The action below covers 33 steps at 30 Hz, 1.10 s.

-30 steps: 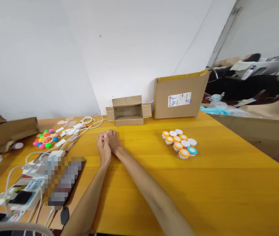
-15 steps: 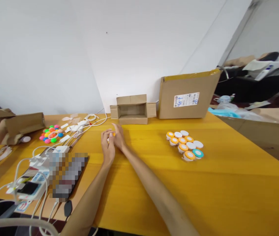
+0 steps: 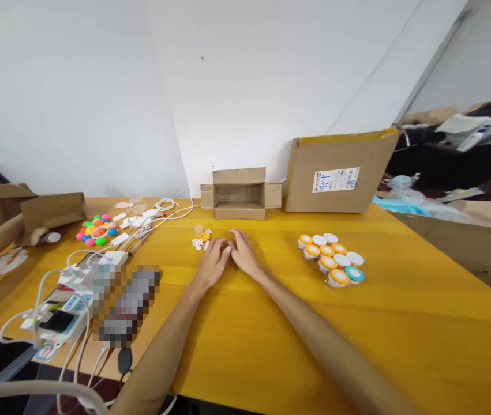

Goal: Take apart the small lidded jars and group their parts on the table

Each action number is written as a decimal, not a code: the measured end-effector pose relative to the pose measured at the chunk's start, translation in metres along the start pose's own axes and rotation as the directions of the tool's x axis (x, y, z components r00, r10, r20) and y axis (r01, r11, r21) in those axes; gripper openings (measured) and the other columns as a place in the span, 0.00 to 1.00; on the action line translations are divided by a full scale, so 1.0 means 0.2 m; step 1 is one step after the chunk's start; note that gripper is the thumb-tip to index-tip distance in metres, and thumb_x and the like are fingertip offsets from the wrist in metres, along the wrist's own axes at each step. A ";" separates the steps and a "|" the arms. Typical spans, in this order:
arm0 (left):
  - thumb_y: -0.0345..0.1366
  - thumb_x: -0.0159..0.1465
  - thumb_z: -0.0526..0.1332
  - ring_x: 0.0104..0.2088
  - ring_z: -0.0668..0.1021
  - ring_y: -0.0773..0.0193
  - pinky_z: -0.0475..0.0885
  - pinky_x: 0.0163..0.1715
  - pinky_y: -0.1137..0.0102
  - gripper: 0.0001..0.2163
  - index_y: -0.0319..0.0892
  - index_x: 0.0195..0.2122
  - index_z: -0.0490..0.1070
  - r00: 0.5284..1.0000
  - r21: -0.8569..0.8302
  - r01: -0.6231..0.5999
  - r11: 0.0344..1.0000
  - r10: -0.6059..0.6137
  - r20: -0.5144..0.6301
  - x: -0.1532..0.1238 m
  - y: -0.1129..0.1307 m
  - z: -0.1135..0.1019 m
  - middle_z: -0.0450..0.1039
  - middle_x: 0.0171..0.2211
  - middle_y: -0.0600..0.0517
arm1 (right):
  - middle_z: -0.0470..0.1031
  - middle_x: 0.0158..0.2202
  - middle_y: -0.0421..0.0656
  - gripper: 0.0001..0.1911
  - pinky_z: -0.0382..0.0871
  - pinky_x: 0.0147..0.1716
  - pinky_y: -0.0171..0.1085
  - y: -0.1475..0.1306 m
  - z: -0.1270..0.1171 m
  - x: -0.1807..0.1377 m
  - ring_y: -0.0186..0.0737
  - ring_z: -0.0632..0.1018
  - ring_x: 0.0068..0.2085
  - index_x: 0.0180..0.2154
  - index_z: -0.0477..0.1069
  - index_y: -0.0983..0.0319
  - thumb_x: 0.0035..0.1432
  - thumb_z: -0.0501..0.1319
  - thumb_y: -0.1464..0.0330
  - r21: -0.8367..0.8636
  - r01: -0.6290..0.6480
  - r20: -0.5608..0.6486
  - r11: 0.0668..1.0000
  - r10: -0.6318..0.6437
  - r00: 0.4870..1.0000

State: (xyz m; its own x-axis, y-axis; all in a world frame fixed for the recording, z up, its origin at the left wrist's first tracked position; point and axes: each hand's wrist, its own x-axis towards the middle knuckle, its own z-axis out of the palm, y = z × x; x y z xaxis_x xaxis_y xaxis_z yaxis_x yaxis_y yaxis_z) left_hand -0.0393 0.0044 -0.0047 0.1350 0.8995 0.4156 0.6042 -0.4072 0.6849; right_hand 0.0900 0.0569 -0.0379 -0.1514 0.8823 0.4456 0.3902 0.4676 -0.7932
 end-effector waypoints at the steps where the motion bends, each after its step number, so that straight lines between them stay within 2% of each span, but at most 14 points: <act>1: 0.41 0.69 0.53 0.48 0.75 0.58 0.69 0.53 0.62 0.11 0.47 0.48 0.69 1.000 0.014 -0.003 1.000 0.002 0.017 0.00 0.00 0.00 0.72 0.46 0.47 | 0.70 0.50 0.46 0.20 0.66 0.57 0.48 0.00 -0.04 -0.03 0.44 0.73 0.54 0.52 0.66 0.56 0.57 0.54 0.73 -0.037 0.033 0.029 0.999 -0.032 0.999; 7: 0.40 0.68 0.54 0.52 0.74 0.58 0.68 0.55 0.62 0.10 0.46 0.49 0.67 0.999 0.069 -0.010 0.998 0.007 0.043 -0.01 -0.02 0.01 0.71 0.48 0.47 | 0.69 0.53 0.48 0.19 0.67 0.58 0.48 -0.02 -0.22 -0.20 0.44 0.72 0.56 0.54 0.64 0.57 0.61 0.53 0.74 -0.201 0.192 0.164 0.961 -0.160 0.973; 13: 0.35 0.66 0.55 0.49 0.75 0.57 0.69 0.52 0.62 0.09 0.46 0.47 0.69 0.996 0.084 -0.084 0.993 0.085 -0.012 0.00 -0.02 0.00 0.73 0.46 0.48 | 0.70 0.51 0.49 0.18 0.69 0.56 0.50 -0.06 -0.25 -0.23 0.46 0.74 0.52 0.54 0.65 0.58 0.63 0.52 0.73 -0.317 0.251 0.216 0.915 -0.188 0.958; 16: 0.34 0.65 0.55 0.48 0.75 0.55 0.69 0.52 0.60 0.08 0.46 0.44 0.71 0.989 0.111 -0.101 0.989 0.113 -0.099 0.01 -0.03 -0.03 0.73 0.44 0.47 | 0.71 0.50 0.50 0.18 0.70 0.55 0.51 -0.07 -0.25 -0.23 0.47 0.74 0.52 0.53 0.66 0.58 0.63 0.52 0.73 -0.341 0.266 0.222 0.902 -0.197 0.955; 20: 0.29 0.62 0.55 0.48 0.75 0.54 0.69 0.52 0.59 0.10 0.46 0.42 0.71 0.952 0.153 -0.062 0.986 0.105 -0.287 0.04 -0.08 -0.10 0.73 0.43 0.47 | 0.71 0.50 0.49 0.17 0.71 0.54 0.50 -0.08 -0.24 -0.23 0.47 0.74 0.52 0.52 0.68 0.58 0.63 0.51 0.73 -0.363 0.283 0.223 0.888 -0.212 0.951; 23: 0.26 0.59 0.57 0.48 0.74 0.52 0.68 0.52 0.56 0.11 0.46 0.40 0.71 0.908 0.194 0.039 0.980 0.046 -0.417 0.05 -0.16 -0.15 0.72 0.45 0.46 | 0.71 0.50 0.49 0.15 0.72 0.52 0.49 -0.09 -0.24 -0.24 0.46 0.74 0.51 0.49 0.69 0.58 0.64 0.51 0.74 -0.377 0.286 0.224 0.881 -0.213 0.951; 26: 0.27 0.55 0.59 0.53 0.71 0.47 0.66 0.55 0.52 0.11 0.46 0.38 0.71 0.868 0.206 0.164 0.965 -0.042 -0.495 0.05 -0.24 -0.19 0.71 0.47 0.43 | 0.71 0.49 0.49 0.14 0.72 0.52 0.48 -0.10 -0.25 -0.24 0.46 0.73 0.50 0.47 0.70 0.58 0.64 0.51 0.74 -0.389 0.286 0.230 0.876 -0.208 0.951; 29: 0.30 0.56 0.60 0.50 0.74 0.46 0.68 0.52 0.50 0.06 0.46 0.35 0.71 0.876 0.169 0.228 0.959 -0.126 -0.465 0.06 -0.30 -0.20 0.72 0.43 0.42 | 0.70 0.49 0.50 0.13 0.72 0.51 0.47 -0.12 -0.26 -0.24 0.47 0.73 0.51 0.46 0.70 0.60 0.64 0.51 0.75 -0.389 0.306 0.240 0.869 -0.225 0.944; 33: 0.33 0.58 0.58 0.43 0.77 0.52 0.73 0.48 0.56 0.04 0.45 0.34 0.71 0.925 0.116 0.159 0.980 -0.107 -0.366 0.07 -0.31 -0.20 0.74 0.39 0.45 | 0.71 0.48 0.49 0.13 0.72 0.51 0.47 -0.13 -0.26 -0.24 0.46 0.73 0.51 0.45 0.70 0.58 0.64 0.51 0.75 -0.394 0.316 0.239 0.863 -0.235 0.942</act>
State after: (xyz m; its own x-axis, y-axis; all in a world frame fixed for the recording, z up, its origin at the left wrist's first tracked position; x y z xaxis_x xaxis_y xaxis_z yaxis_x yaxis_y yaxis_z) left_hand -0.1063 0.0362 -0.0184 -0.2268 0.8171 0.5300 0.7050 -0.2377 0.6682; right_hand 0.1343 0.0008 -0.0174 -0.4517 0.7341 0.5070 0.6471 0.6608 -0.3802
